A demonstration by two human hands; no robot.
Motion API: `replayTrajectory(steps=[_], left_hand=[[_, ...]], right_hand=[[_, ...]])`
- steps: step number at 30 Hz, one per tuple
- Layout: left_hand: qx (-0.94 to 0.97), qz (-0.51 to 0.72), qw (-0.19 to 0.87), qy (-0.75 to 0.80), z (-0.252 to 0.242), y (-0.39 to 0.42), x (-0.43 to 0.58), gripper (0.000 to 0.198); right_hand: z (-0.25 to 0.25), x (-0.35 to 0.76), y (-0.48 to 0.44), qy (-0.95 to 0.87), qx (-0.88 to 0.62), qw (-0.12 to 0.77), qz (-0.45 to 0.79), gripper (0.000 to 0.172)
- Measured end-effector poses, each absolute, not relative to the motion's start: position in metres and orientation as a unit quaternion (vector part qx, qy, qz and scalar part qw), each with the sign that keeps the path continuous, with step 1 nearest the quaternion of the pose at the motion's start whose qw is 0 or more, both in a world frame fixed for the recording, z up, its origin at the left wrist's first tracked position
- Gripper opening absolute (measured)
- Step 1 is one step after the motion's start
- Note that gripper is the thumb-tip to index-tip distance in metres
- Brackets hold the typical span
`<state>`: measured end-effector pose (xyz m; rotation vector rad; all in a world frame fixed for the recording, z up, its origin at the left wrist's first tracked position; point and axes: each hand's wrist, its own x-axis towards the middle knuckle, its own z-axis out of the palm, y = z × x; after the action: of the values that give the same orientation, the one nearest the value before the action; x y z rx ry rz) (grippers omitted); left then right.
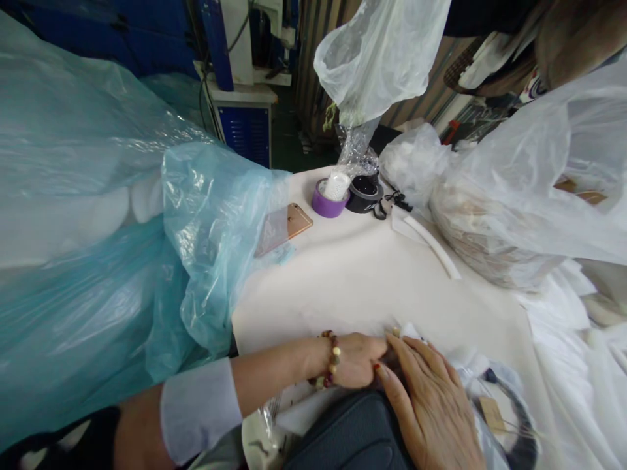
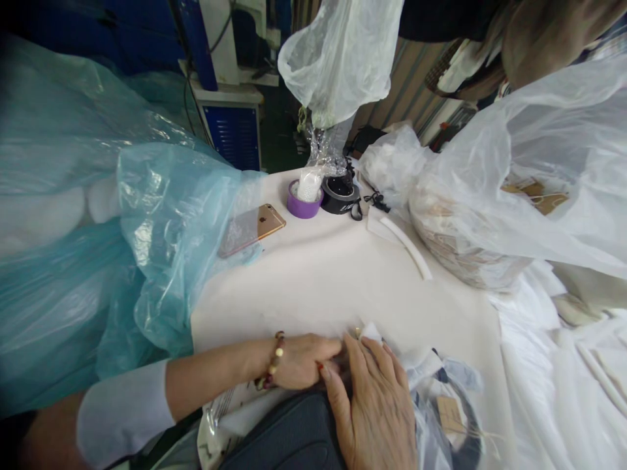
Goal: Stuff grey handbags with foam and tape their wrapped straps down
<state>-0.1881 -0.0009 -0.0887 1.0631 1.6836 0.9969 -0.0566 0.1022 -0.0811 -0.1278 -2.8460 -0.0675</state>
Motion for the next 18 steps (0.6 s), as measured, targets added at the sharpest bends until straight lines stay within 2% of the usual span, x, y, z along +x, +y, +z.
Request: replayTrajectory(steps=[3,4,6,10,13,18], left_hand=[[0.461,0.373,0.465,0.658,-0.088,-0.049,-0.198,0.034],[0.479,0.378,0.452,0.651,-0.090,-0.066,-0.199,0.043],[0.566,0.375,0.384,0.626,-0.096,-0.094,-0.198,0.047],[0.659,0.331,0.241,0.631,-0.111,-0.111,-0.191,0.034],[0.695,0.303,0.179,0.627,-0.113,-0.095,-0.192,0.026],[0.729,0.317,0.241,0.557,-0.112,-0.065,-0.200,0.021]], right_hand=[[-0.081,-0.056,0.102,-0.987,-0.043,0.152,-0.025,0.048],[-0.081,-0.056,0.102,-0.987,-0.041,0.153,-0.027,0.048],[-0.082,-0.057,0.102,-0.987,-0.034,0.153,-0.028,0.048],[-0.081,-0.057,0.103,-0.986,-0.017,0.162,-0.032,0.048],[-0.079,-0.058,0.103,-0.986,-0.010,0.164,-0.033,0.045],[-0.074,-0.060,0.103,-0.986,-0.001,0.163,-0.030,0.043]])
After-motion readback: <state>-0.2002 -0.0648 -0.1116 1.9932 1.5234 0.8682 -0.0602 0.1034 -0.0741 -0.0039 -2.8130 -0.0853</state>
